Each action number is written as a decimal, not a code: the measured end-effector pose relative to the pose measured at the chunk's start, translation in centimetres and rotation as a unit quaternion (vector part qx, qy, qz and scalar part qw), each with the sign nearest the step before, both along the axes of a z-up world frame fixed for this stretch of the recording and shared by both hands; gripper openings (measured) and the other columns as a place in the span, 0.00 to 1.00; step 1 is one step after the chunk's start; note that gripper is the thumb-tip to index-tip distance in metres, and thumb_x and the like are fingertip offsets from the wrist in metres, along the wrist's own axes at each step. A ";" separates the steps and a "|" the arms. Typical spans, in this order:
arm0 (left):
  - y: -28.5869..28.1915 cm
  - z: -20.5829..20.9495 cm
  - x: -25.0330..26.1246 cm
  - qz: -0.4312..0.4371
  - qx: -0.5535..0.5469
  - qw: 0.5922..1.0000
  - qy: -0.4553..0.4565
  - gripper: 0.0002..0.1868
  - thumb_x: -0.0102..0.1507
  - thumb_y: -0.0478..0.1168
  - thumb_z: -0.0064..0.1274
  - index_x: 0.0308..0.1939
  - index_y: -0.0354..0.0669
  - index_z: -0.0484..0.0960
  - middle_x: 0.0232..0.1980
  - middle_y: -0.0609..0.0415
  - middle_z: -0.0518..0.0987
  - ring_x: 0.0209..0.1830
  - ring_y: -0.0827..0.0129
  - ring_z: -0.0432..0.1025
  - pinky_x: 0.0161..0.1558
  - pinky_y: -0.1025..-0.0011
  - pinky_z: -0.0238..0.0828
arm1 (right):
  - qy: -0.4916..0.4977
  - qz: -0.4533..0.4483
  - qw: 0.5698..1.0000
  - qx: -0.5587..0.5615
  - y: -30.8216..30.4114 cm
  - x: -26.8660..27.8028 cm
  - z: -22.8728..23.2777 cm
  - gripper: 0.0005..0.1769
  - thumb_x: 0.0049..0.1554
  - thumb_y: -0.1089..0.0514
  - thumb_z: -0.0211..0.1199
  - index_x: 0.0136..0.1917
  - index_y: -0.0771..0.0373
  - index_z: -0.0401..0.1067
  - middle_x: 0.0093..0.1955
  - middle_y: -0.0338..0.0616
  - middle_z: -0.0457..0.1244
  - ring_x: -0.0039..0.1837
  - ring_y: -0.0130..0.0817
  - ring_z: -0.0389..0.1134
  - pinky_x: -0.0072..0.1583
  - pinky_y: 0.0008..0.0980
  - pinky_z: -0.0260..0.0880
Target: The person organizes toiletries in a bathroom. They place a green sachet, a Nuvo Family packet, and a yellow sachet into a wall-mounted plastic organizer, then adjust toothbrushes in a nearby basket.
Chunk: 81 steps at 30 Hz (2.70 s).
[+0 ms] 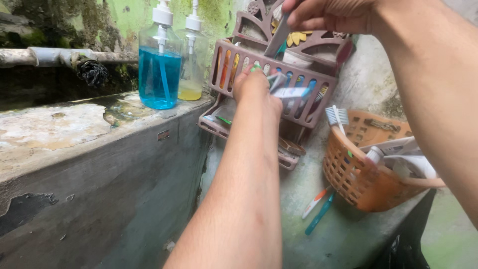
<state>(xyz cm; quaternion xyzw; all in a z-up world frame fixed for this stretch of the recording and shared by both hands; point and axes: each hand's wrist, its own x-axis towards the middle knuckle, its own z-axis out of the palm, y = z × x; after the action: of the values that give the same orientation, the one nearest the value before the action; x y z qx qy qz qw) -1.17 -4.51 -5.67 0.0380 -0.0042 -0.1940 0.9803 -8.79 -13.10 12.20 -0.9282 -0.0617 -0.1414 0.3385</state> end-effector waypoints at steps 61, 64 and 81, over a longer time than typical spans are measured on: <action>11.5 -18.6 -0.5 0.121 0.236 0.964 0.032 0.24 0.60 0.22 0.34 0.59 0.31 0.72 0.55 0.37 0.76 0.45 0.54 0.76 0.43 0.56 0.77 | 0.006 -0.177 0.984 0.014 14.6 3.2 -29.5 0.20 0.61 0.53 0.57 0.64 0.57 0.74 0.53 0.55 0.72 0.53 0.51 0.76 0.56 0.42 0.72; 10.4 -19.9 3.7 0.096 0.240 0.966 -0.004 0.26 0.59 0.21 0.35 0.60 0.32 0.72 0.57 0.35 0.76 0.52 0.54 0.74 0.50 0.58 0.74 | -0.123 -0.190 0.958 -0.177 14.5 7.1 -29.7 0.21 0.56 0.52 0.62 0.61 0.60 0.75 0.55 0.59 0.67 0.59 0.54 0.68 0.59 0.46 0.65; 10.3 -19.9 7.5 0.027 0.226 0.974 -0.004 0.25 0.59 0.20 0.35 0.58 0.34 0.72 0.51 0.39 0.77 0.43 0.56 0.75 0.42 0.61 0.73 | -0.143 -0.493 0.858 0.011 14.0 13.5 -29.0 0.16 0.52 0.54 0.64 0.51 0.65 0.79 0.55 0.58 0.69 0.59 0.51 0.72 0.60 0.44 0.71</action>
<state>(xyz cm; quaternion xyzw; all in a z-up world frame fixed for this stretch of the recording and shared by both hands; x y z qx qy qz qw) 6.30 5.77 -25.61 0.2591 0.0364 -0.1629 0.9513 4.75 0.91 -16.78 -0.8029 0.3582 -0.4215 0.2222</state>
